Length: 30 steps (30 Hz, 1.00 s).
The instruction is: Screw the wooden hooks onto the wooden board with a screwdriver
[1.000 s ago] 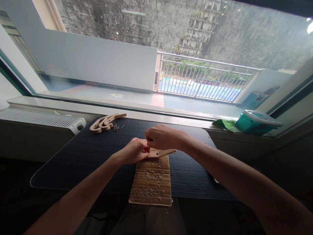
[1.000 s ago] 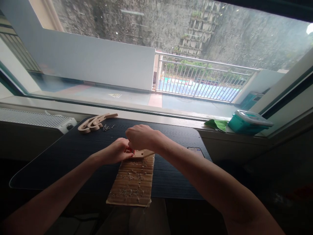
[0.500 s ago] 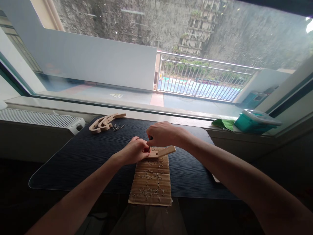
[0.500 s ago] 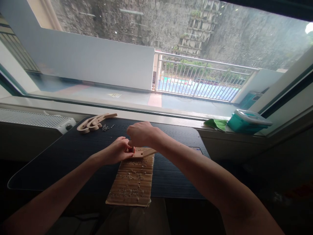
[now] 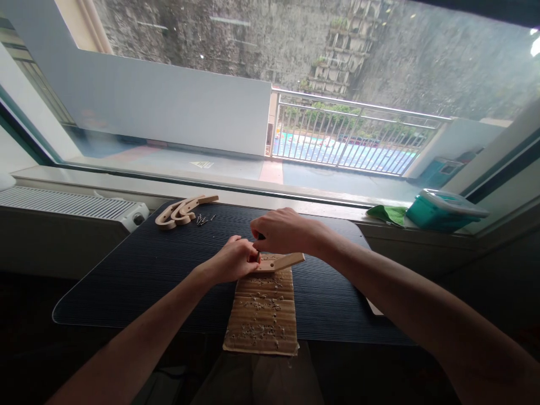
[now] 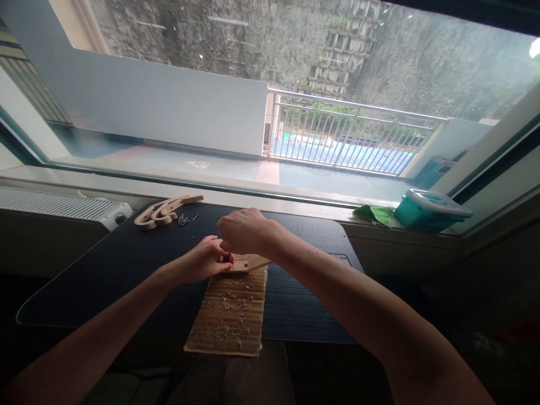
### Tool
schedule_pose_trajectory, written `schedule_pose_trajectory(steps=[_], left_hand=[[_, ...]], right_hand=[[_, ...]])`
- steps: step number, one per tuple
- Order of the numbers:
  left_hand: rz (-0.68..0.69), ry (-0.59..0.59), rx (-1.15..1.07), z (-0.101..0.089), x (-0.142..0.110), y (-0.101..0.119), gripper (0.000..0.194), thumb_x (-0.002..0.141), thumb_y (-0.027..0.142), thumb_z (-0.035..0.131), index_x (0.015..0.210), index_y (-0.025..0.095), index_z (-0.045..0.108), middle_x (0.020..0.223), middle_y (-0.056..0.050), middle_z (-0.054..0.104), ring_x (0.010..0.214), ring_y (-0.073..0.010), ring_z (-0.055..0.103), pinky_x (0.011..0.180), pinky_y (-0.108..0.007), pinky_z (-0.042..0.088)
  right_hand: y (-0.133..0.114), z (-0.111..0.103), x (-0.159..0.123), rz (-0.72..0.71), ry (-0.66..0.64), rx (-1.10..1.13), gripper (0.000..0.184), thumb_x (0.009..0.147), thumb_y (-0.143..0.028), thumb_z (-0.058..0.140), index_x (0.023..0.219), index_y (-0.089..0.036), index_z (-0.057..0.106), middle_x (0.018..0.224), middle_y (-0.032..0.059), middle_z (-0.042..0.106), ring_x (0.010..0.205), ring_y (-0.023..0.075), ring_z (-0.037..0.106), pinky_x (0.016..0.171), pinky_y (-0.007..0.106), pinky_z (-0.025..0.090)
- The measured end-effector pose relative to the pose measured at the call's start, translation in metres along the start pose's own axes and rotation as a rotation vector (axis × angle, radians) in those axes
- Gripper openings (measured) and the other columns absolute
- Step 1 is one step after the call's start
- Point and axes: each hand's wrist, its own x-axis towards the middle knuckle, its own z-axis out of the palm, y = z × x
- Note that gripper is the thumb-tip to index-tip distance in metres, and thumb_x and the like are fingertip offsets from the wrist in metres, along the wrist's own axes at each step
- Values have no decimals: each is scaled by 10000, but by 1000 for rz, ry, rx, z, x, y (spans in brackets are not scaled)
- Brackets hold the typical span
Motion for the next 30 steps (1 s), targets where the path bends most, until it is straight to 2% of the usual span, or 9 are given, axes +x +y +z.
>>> schedule_pose_trajectory(steps=[3,6,10,13,15,18,22,25,30], left_hand=[[22,3,29,-1,1,0,182,742,186,541,585,188,632,669,14,681,739,-146,597,850,-312,337],[24,12,52,1,2,-1,189,747,188,535,574,186,610,671,17,671,743,-148,592,866,-326,328],[12,11,73,4,2,-3,155,764,213,527,658,205,640,704,17,682,777,-169,591,894,-361,307],[17,10,81,3,2,-2,166,763,213,527,635,201,632,674,18,672,774,-168,594,887,-346,317],[21,-4,81,1,2,-1,182,752,199,529,594,193,621,651,19,663,756,-156,594,868,-322,331],[19,-11,73,1,3,0,188,749,197,526,596,193,636,681,15,680,740,-145,592,877,-322,328],[19,19,49,4,3,-3,175,765,213,520,680,215,673,688,16,701,753,-161,601,921,-367,306],[34,27,49,5,3,-4,175,758,201,518,666,217,666,674,16,700,751,-163,601,916,-365,312],[47,-4,54,2,3,-3,184,750,176,513,614,201,636,675,20,689,772,-154,609,886,-330,323]], right_hand=[[3,0,-3,-40,-22,39,221,804,-233,531,970,-220,676,920,36,704,781,156,586,567,262,290],[3,4,-3,-40,-77,32,210,796,-198,538,943,-192,687,916,50,705,776,147,586,563,260,294],[1,7,-2,-13,-53,0,206,822,-265,531,885,-164,699,869,69,705,736,151,583,537,271,284],[0,4,-4,9,-37,-2,235,794,-295,562,956,-173,682,894,66,702,750,164,584,534,273,282],[1,0,-7,-12,-41,7,262,766,-238,575,1009,-191,661,924,53,699,768,162,582,538,267,284],[1,-3,-8,-35,-55,-6,232,784,-170,536,976,-186,666,916,53,699,772,153,580,542,262,284],[-1,0,-4,-1,-29,-36,238,851,-282,496,886,-143,686,862,93,699,727,161,584,532,267,278],[-2,0,-4,24,-22,-43,247,842,-310,507,887,-149,689,851,89,699,711,162,581,531,268,276],[1,1,-6,-60,-67,18,200,821,-215,509,902,-169,686,880,63,698,732,141,566,567,263,306]])
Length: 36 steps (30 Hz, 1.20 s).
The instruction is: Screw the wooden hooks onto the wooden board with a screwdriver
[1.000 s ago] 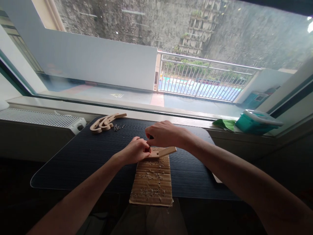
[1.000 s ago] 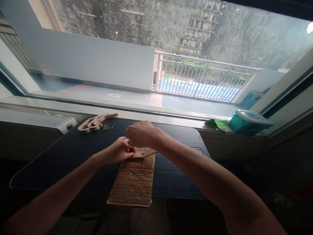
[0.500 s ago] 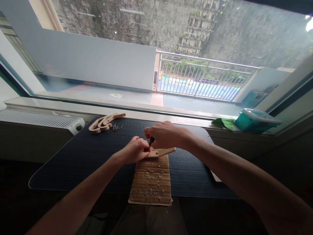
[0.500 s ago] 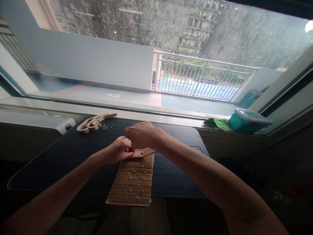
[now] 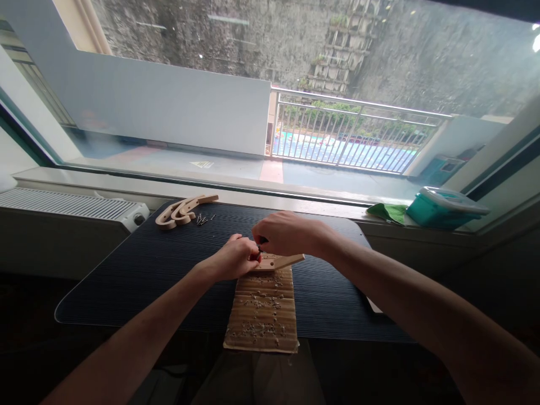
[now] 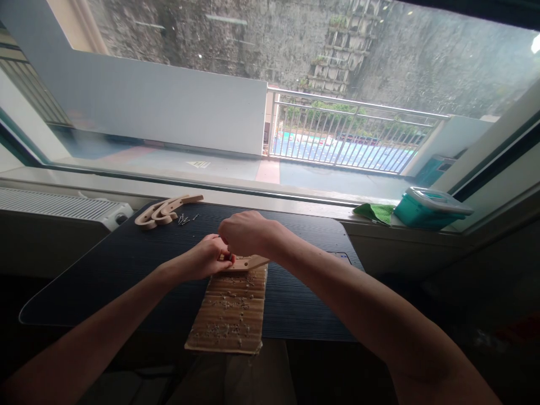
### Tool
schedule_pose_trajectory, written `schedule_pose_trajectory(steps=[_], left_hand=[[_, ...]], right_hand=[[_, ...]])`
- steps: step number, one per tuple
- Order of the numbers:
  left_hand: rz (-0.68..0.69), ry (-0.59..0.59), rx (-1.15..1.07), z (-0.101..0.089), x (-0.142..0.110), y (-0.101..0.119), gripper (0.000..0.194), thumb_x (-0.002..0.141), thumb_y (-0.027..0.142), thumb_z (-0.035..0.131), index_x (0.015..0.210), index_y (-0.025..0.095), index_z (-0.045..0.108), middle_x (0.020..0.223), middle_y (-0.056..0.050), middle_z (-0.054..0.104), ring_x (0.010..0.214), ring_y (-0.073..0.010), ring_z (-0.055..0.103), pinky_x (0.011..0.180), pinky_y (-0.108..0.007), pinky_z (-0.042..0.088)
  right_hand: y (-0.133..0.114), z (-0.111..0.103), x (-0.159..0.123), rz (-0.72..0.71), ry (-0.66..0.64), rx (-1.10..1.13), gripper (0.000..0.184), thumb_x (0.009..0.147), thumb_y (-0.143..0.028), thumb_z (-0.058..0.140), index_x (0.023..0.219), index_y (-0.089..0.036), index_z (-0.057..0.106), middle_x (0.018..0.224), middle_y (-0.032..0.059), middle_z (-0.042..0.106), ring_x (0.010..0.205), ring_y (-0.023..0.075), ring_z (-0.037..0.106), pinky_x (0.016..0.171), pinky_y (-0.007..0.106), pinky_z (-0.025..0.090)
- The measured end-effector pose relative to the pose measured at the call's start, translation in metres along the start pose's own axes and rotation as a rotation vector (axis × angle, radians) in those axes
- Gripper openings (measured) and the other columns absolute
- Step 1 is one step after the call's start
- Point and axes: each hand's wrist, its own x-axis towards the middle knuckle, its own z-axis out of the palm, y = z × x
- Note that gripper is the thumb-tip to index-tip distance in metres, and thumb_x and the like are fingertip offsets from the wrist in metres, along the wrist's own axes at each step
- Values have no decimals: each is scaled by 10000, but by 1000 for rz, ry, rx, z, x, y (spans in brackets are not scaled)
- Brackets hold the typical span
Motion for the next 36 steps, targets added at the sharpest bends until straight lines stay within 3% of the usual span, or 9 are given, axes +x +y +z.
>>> schedule_pose_trajectory(steps=[7,12,16,24,30,36], left_hand=[[-18,-64,60,-13,-2,-1,108,720,286,598,766,209,658,770,-3,673,788,-182,598,829,-319,363],[-16,-114,82,-16,-4,-2,37,696,239,606,698,208,627,737,15,648,815,-173,573,982,-417,291],[3,-130,102,-16,-2,0,107,741,231,572,650,203,621,727,1,645,822,-180,565,984,-443,272],[14,28,41,-1,-5,-5,90,742,253,565,722,203,637,780,-2,658,776,-160,584,829,-312,362],[-12,60,30,4,-5,-5,105,759,245,558,682,192,605,757,-5,660,766,-173,588,826,-355,358],[-67,35,70,-3,-6,10,153,764,192,548,623,172,604,737,-24,652,801,-189,570,956,-465,310]], right_hand=[[8,7,6,-19,9,21,222,823,-233,504,875,-138,699,845,79,691,709,137,547,587,268,322],[6,4,5,-17,-2,29,212,812,-230,521,869,-137,703,829,77,688,704,138,542,582,266,324],[4,0,3,-18,-32,38,211,817,-209,512,863,-127,700,818,76,685,686,131,533,572,261,329],[4,2,1,-13,-27,33,212,835,-208,500,854,-123,693,822,83,682,705,133,545,585,258,330],[0,3,0,-18,-19,32,205,826,-197,496,873,-129,684,842,91,684,722,145,560,581,265,327],[0,3,1,-10,-45,33,206,784,-177,533,932,-134,669,894,102,685,755,159,582,591,261,338]])
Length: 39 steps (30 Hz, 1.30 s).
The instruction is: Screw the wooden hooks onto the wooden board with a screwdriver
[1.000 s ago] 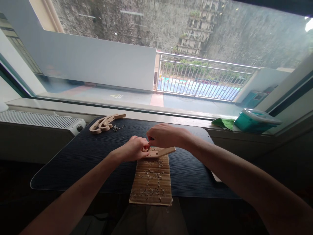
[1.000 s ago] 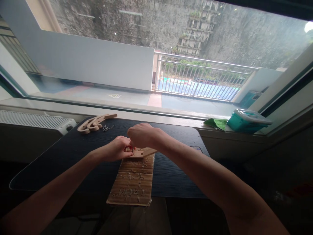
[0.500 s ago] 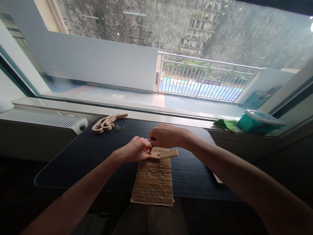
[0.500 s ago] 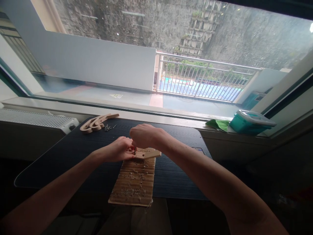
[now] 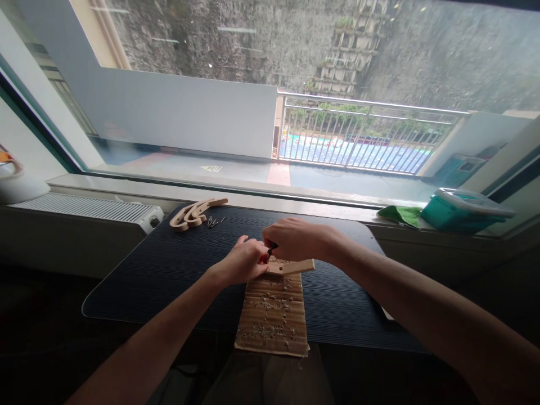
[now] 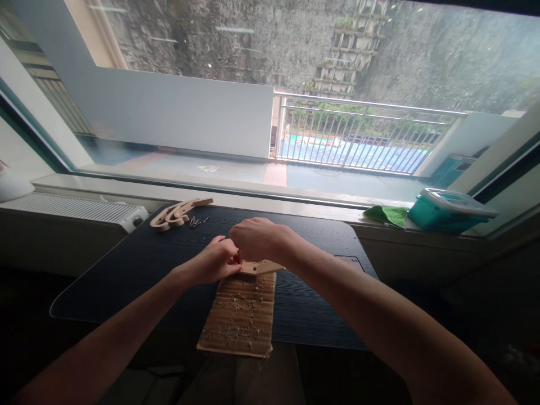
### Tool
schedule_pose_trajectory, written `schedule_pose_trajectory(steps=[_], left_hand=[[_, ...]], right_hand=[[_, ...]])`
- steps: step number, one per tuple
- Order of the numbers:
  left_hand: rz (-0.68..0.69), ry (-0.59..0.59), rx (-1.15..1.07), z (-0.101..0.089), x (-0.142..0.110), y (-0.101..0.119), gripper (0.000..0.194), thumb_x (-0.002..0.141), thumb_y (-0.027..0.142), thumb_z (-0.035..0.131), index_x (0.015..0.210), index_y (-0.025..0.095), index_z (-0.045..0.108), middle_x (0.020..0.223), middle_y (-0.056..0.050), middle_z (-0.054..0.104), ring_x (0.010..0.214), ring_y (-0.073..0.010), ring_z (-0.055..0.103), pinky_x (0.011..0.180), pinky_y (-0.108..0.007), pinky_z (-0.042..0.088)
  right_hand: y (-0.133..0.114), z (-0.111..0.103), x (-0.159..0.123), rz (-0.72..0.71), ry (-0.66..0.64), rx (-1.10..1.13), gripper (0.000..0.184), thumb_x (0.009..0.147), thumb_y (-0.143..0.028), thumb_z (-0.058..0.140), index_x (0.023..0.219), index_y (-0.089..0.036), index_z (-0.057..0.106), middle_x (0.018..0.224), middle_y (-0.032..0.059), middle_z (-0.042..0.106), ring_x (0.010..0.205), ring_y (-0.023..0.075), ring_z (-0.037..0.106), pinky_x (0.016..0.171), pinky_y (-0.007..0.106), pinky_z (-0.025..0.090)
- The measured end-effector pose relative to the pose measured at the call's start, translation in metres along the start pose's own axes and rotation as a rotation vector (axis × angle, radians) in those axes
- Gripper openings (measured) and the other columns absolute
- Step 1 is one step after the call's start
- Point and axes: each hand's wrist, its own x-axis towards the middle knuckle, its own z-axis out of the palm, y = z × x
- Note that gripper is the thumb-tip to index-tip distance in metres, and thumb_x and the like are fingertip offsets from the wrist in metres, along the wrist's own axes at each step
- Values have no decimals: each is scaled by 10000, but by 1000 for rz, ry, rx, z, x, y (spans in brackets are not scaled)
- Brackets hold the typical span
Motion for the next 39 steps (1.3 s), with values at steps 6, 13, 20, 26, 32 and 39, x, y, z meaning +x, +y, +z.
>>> schedule_pose_trajectory(steps=[6,13,20,26,32,39], left_hand=[[-43,-31,-4,0,1,3,139,772,205,533,674,188,631,740,-22,675,771,-185,578,1000,-542,250],[-21,-10,-14,5,2,-3,149,763,218,528,641,189,610,733,-13,677,812,-191,588,1001,-502,263],[-36,-29,-47,5,1,-2,179,769,224,509,620,193,604,691,7,665,779,-187,596,1020,-532,219],[-12,3,-18,5,1,-3,175,760,211,512,605,182,588,686,-6,658,798,-184,593,981,-458,291],[-36,-21,-49,8,1,-5,152,768,235,503,669,195,611,710,10,667,766,-174,593,1023,-532,216],[-39,-3,-53,8,1,-4,148,764,234,515,673,199,626,715,9,678,765,-170,598,1030,-499,229]], right_hand=[[1,1,1,83,23,-25,219,801,-249,514,897,-162,690,864,88,697,752,164,590,584,268,334],[-3,-6,-4,36,53,-73,227,789,-175,535,970,-187,671,910,61,700,759,154,583,556,262,302],[-1,0,2,56,71,-76,216,842,-239,494,870,-147,688,840,88,695,694,140,561,559,274,299],[-1,-1,-3,41,81,-55,234,789,-204,539,993,-182,652,927,59,697,752,150,567,540,269,275],[6,7,1,61,108,-36,194,823,-266,514,884,-169,670,848,65,692,715,146,554,550,276,280],[5,2,-4,49,94,-27,251,785,-202,540,1019,-189,629,906,52,692,728,142,558,541,263,277]])
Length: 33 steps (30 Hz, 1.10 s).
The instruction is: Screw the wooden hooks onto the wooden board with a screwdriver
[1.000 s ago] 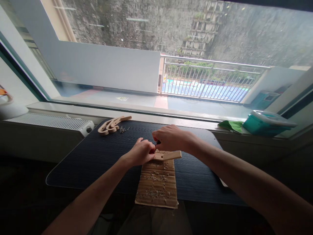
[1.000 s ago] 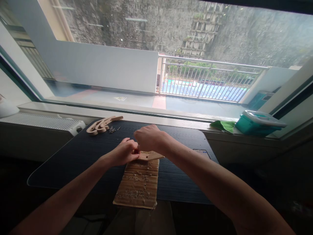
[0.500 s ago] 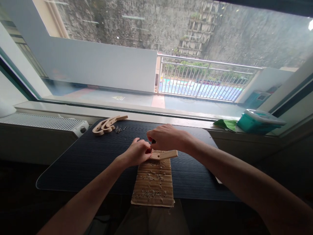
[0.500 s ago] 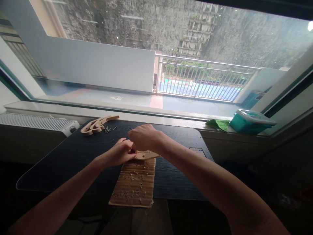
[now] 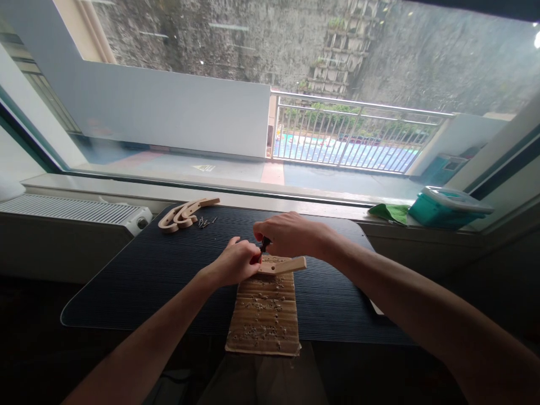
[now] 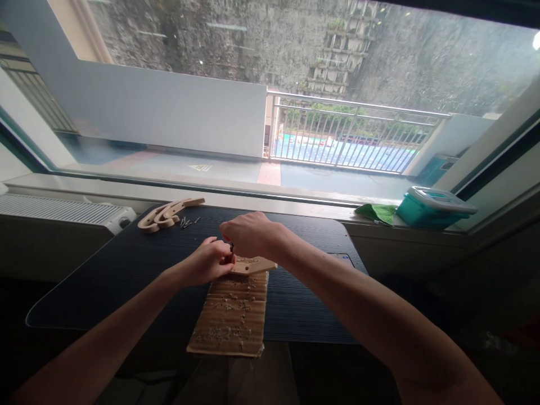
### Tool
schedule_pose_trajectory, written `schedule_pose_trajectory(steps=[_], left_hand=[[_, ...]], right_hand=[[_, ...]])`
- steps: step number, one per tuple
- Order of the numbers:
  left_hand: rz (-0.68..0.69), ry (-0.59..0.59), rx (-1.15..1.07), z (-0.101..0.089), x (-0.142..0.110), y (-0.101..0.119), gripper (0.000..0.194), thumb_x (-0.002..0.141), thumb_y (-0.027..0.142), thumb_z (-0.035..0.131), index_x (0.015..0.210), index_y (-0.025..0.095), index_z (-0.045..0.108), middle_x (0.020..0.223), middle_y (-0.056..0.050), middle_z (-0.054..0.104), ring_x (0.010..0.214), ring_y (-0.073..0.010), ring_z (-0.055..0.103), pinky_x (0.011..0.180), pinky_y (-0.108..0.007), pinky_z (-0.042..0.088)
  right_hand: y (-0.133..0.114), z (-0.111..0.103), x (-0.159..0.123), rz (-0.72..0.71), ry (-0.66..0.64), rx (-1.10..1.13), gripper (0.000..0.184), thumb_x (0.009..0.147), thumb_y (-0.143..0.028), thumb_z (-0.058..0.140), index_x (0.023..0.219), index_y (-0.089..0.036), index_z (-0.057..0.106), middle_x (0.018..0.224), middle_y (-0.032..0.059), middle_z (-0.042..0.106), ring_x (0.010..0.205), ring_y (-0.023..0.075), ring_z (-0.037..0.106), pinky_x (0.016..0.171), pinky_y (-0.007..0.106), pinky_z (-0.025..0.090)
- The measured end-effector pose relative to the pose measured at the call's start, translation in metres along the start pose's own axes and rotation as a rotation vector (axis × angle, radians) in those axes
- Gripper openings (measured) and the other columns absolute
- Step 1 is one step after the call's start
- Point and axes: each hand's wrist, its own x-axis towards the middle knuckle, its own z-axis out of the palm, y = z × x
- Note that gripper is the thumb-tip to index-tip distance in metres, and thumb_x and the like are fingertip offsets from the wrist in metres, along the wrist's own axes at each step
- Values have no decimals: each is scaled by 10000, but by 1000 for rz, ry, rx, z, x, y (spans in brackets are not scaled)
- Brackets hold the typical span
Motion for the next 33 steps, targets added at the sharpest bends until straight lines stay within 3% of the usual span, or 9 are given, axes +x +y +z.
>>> schedule_pose_trajectory(steps=[3,8,14,19,25,29,33], left_hand=[[4,-1,-1,2,1,-2,150,762,230,515,663,197,622,705,11,679,757,-165,595,1023,-494,234],[-9,-27,-10,3,2,-2,157,772,243,502,679,201,621,652,21,663,731,-161,594,1034,-526,199],[-1,-29,-3,-3,1,2,162,761,218,509,639,189,611,685,7,672,777,-172,602,1021,-500,241],[-11,-24,-12,0,2,1,178,770,225,508,639,195,624,678,10,676,777,-171,607,1031,-511,224],[-30,-43,-24,0,1,2,175,774,225,502,661,202,633,684,18,676,724,-150,600,1057,-541,173],[-9,-26,-10,-2,0,2,190,776,230,501,626,193,612,672,8,672,774,-167,609,1050,-503,222],[-23,-36,-21,1,2,-1,158,762,234,516,672,203,642,698,12,679,771,-167,610,1058,-515,207]], right_hand=[[-4,-2,2,-19,-20,-26,211,801,-159,517,961,-169,655,914,71,696,742,140,564,556,261,290],[-8,-1,7,16,-42,-55,187,819,-228,517,860,-149,681,846,86,694,696,142,560,545,262,294],[-5,-5,2,-2,-11,-2,217,795,-209,530,973,-177,651,885,55,690,712,137,549,540,260,285],[0,0,5,-31,-1,7,193,812,-225,511,897,-158,671,849,74,688,701,136,540,555,266,290],[0,3,6,50,29,-34,259,828,-313,481,829,-153,685,793,84,681,648,136,529,537,271,272],[0,-1,3,-6,33,8,214,780,-232,535,941,-201,672,852,45,692,694,134,541,546,259,277],[-1,-2,4,-34,-7,3,199,800,-197,512,888,-169,688,860,60,698,715,134,549,561,257,299]])
